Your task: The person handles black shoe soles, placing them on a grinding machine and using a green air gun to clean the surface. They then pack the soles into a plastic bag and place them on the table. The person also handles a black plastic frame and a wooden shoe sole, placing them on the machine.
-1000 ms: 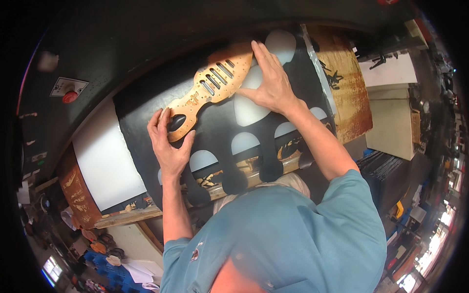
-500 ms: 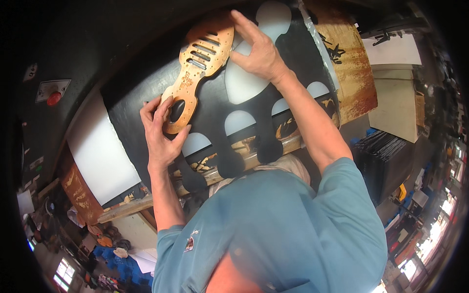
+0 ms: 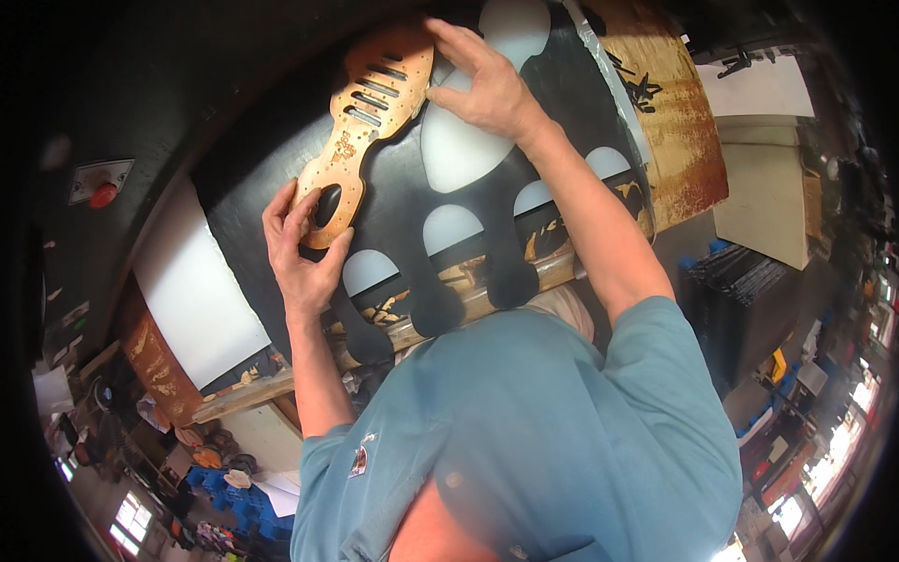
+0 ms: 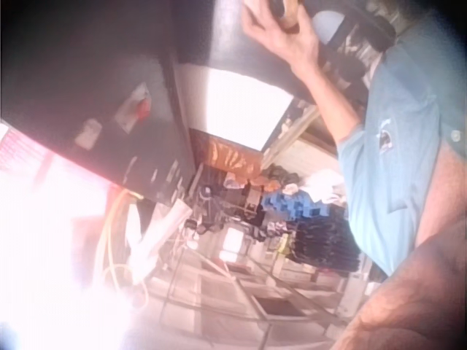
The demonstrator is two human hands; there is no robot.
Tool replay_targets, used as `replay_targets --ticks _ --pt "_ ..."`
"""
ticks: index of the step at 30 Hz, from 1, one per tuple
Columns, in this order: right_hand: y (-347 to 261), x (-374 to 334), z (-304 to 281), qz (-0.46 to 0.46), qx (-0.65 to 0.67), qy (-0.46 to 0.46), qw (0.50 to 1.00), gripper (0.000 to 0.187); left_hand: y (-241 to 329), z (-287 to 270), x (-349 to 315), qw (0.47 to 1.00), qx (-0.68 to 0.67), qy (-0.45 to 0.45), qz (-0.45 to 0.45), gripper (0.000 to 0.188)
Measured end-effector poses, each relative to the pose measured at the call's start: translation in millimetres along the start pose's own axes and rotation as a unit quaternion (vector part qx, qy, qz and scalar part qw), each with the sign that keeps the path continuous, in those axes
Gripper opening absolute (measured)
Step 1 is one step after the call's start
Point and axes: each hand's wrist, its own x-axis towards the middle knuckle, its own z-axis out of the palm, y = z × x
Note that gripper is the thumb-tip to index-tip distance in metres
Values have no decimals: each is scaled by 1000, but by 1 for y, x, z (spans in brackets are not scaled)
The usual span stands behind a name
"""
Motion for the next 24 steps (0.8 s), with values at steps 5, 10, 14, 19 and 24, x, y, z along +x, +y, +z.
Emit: replay_targets --ticks 5,10,14,19,24 --pt "-26 -4 0 -29 -161 35 986 65 8 -7 1 999 -10 -31 -34 71" --pt "-69 -58 -20 -16 -236 42 971 46 35 -23 -44 989 71 108 -75 47" --pt "-71 -89 -11 -99 -206 34 973 25 79 -1 -112 987 -56 97 -113 15" --pt "-73 -86 -13 -12 -139 79 987 13 71 48 -132 980 178 64 53 31" --pt "-145 -77 -37 -138 -100 170 971 9 67 47 -134 973 198 78 90 33"
